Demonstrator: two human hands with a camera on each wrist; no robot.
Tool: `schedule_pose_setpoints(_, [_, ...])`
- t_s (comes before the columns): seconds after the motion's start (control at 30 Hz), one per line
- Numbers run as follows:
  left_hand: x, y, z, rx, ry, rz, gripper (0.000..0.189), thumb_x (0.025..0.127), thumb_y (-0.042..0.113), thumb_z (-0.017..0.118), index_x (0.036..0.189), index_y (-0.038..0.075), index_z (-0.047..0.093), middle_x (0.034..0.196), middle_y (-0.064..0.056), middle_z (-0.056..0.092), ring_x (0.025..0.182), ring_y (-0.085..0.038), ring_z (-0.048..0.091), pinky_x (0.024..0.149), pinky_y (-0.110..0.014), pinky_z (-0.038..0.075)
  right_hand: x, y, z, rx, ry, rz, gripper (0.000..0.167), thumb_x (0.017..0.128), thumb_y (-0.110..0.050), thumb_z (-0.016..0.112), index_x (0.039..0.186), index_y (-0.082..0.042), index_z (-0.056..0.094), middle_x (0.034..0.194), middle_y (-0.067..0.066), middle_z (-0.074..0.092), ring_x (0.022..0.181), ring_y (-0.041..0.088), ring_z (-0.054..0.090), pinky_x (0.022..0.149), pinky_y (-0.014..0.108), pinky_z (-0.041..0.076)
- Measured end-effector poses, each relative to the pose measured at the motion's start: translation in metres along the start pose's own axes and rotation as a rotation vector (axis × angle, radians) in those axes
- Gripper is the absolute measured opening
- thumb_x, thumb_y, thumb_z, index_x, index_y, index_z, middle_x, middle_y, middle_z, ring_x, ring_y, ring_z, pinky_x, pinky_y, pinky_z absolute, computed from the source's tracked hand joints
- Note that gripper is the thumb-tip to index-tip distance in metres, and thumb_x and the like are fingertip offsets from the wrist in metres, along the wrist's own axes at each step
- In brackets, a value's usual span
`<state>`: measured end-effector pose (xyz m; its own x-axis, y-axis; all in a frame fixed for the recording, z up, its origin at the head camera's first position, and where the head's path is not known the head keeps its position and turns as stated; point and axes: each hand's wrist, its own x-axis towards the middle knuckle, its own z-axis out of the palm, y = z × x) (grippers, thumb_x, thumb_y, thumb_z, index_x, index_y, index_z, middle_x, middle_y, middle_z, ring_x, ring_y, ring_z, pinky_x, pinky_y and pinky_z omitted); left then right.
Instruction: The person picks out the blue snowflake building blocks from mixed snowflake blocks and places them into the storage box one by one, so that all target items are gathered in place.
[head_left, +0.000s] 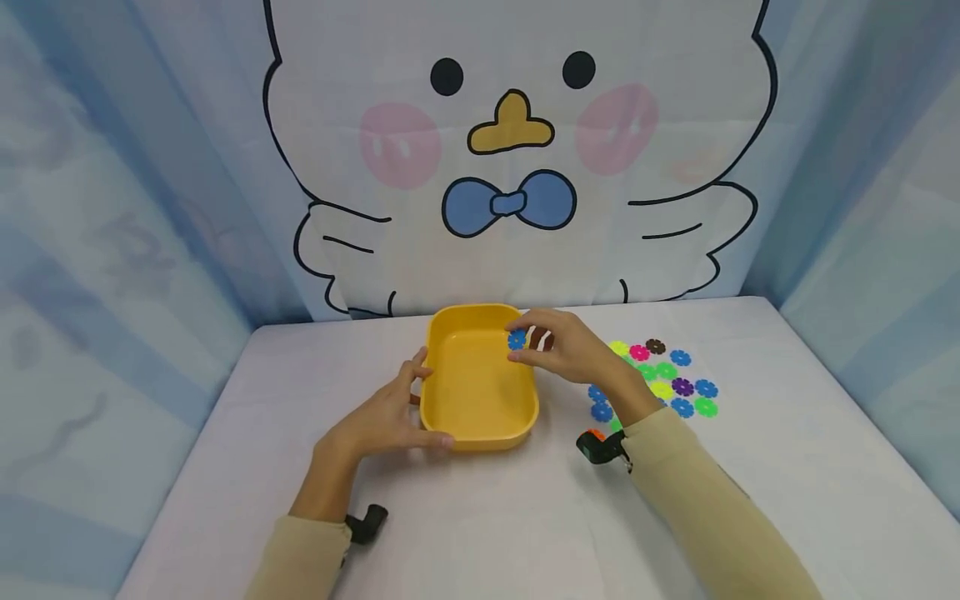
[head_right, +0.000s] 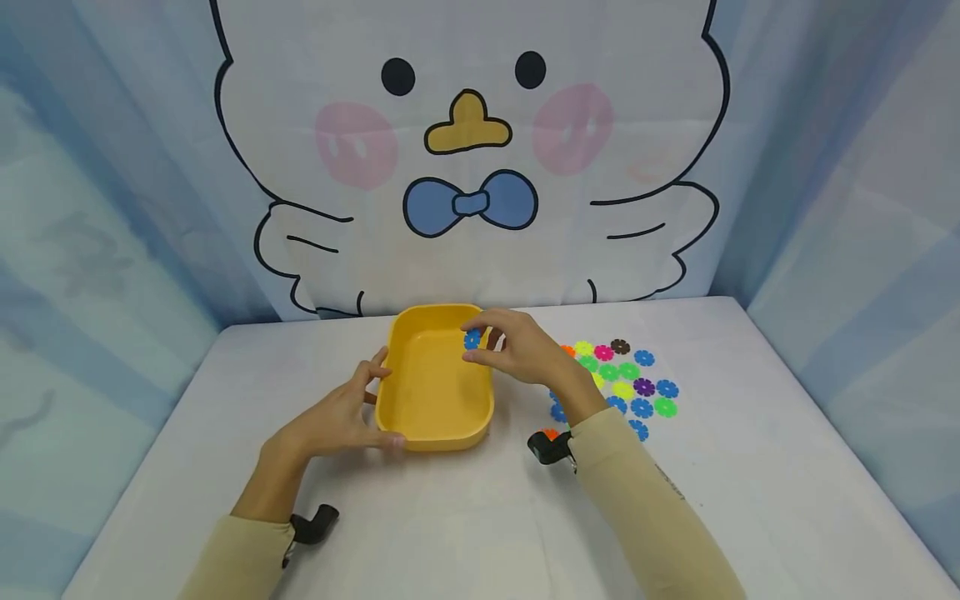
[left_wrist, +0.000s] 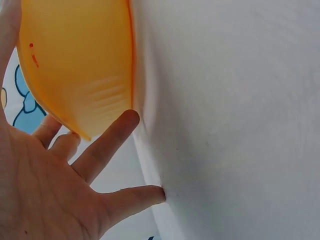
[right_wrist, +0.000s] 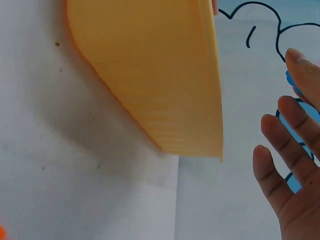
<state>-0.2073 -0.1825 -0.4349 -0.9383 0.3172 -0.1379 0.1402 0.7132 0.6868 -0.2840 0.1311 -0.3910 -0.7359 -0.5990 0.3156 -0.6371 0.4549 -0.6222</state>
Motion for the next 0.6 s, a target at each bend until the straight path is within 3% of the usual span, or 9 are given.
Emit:
schedule_pose_setpoints(0.27, [0.002,-0.002,0.0,-0.01,-0.022,0.003,0.141,0.064,0.069,0.088,0.165,0.026,0.0,0.162,0.001,0.034,0.128,-0.023,0.059,0.108,-0.046,0.05,0.032,-0.007,0.005,0.066,0.007,-0.001,0.039,0.093,-0.024,0.079,0.128,-0.01,0.069,0.116,0.003,0.068,0.095,0.021,0.062,0.081,0.038,0.059])
schedule_pose_setpoints(0.43, [0.005,0.0,-0.003,0.008,-0.027,0.02,0.14,0.065,0.069,0.088,0.164,0.022,0.001,0.164,0.0,0.033,0.127,-0.023,0.06,0.109,-0.046,0.05,0.037,-0.007,0.009,0.083,0.019,-0.001,0.041,0.092,-0.023,0.079,0.128,-0.005,0.07,0.114,0.003,0.065,0.093,0.021,0.062,0.08,0.037,0.058])
schedule_pose_setpoints(0.6, [0.003,0.0,-0.005,-0.005,-0.055,0.023,0.129,0.067,0.068,0.087,0.16,0.019,0.012,0.173,0.005,0.01,0.128,-0.023,0.059,0.111,-0.045,0.048,0.039,-0.006,0.018,0.086,-0.001,0.009,0.042,0.092,-0.017,0.079,0.129,-0.001,0.069,0.12,0.006,0.063,0.096,0.022,0.065,0.083,0.04,0.059])
